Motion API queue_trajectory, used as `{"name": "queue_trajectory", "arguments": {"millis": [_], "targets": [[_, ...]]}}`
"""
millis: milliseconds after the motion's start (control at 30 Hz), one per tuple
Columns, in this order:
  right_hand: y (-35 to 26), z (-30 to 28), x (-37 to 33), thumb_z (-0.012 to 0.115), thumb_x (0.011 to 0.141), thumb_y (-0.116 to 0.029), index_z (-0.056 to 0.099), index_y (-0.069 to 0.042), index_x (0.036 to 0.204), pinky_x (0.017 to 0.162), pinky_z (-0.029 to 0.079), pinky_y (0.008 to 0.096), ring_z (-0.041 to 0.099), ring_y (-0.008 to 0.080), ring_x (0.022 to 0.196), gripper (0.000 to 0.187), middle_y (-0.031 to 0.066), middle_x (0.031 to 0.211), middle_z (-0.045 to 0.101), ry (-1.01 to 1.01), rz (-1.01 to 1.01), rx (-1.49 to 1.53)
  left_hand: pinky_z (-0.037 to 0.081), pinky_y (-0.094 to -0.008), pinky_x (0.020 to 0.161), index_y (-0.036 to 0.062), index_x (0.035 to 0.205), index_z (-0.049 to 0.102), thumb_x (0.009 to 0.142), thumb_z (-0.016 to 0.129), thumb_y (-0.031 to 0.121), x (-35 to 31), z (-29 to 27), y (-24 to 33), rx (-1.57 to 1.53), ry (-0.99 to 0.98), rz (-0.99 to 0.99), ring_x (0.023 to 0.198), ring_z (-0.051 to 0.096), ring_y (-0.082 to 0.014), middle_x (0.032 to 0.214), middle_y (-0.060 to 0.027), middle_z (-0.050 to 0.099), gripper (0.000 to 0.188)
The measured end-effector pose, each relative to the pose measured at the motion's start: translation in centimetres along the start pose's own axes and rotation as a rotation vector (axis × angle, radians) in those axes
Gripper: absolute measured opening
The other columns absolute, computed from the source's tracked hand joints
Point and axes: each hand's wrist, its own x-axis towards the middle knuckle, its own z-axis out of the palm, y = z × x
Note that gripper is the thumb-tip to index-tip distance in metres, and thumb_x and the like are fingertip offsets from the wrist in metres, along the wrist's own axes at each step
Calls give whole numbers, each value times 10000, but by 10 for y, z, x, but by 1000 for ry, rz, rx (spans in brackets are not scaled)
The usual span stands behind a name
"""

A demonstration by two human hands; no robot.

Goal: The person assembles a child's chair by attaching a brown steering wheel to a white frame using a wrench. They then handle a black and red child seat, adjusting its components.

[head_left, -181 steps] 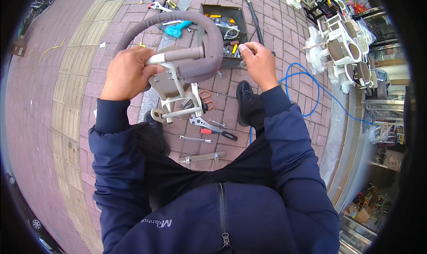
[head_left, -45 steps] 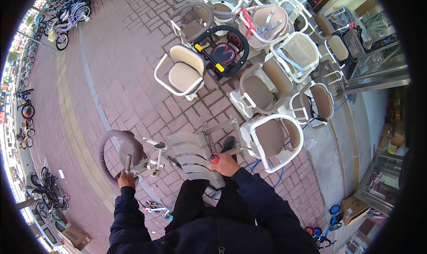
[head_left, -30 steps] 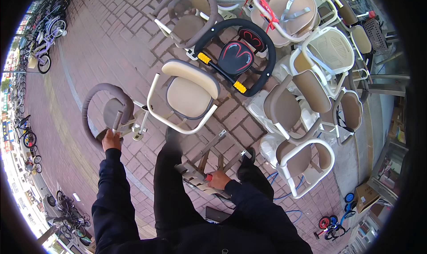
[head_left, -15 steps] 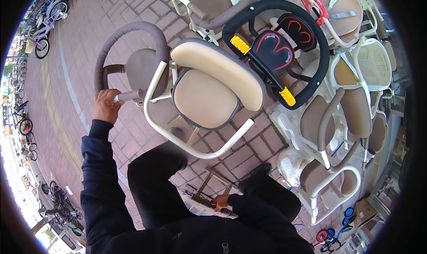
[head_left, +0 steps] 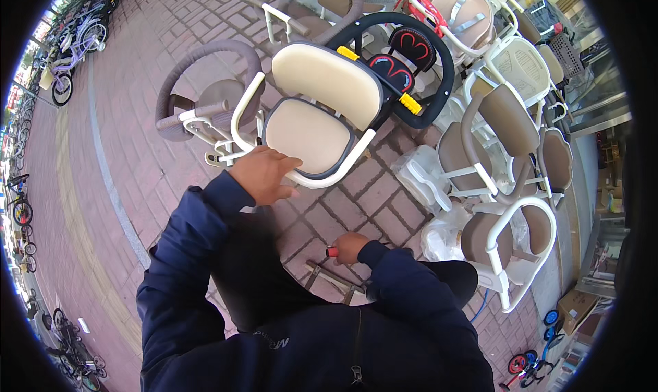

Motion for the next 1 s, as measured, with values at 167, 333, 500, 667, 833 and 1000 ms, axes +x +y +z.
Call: {"name": "queue_trajectory", "arguments": {"millis": [167, 333, 500, 667, 833, 1000], "targets": [[-24, -70, -113, 759, 801, -303, 728, -50, 926, 766, 542, 508, 686, 418, 877, 284, 195, 887, 721, 371, 43, 14, 545, -448, 780, 99, 965, 696, 873, 746, 290, 53, 30, 35, 270, -19, 0, 870, 710, -316, 948, -71, 681, 218], [-30, -64, -200, 791, 825, -309, 673, -33, 889, 732, 518, 493, 651, 426, 810, 307, 198, 826, 690, 721, 80, 240, 557, -466, 781, 92, 1000, 696, 925, 709, 336, 57, 67, 82, 199, -31, -50, 903, 714, -326, 989, -101, 693, 255], [-17, -42, -198, 798, 846, -323, 690, -13, 917, 730, 517, 441, 658, 334, 745, 337, 158, 771, 680, 999, 80, 585, 562, -487, 782, 90, 1035, 715, 919, 716, 341, 59, 79, 110, 113, -39, -55, 925, 708, -348, 1021, -121, 705, 276], [-5, -41, -164, 751, 913, -228, 712, -14, 952, 556, 449, 307, 559, 121, 606, 221, 59, 816, 726, 947, 103, 1176, 531, -494, 834, 67, 1115, 745, 872, 757, 259, 37, 46, 73, -94, -107, 43, 918, 678, -405, 1039, -156, 737, 310], [-5, -61, -141, 704, 985, -216, 698, 7, 1107, 497, 420, 257, 509, 90, 586, 254, 104, 929, 723, 1021, 40, 1340, 530, -476, 812, 41, 998, 764, 859, 765, 220, 21, 31, 49, -143, -177, -32, 880, 687, -406, 899, -195, 735, 226], [-17, -89, -113, 713, 972, -184, 697, -21, 1037, 489, 395, 260, 478, 101, 556, 176, 45, 787, 643, 1075, 98, 1440, 524, -481, 808, 37, 998, 761, 887, 726, 231, 31, 36, 50, -164, -222, 37, 867, 683, -411, 893, -203, 729, 226]]}}
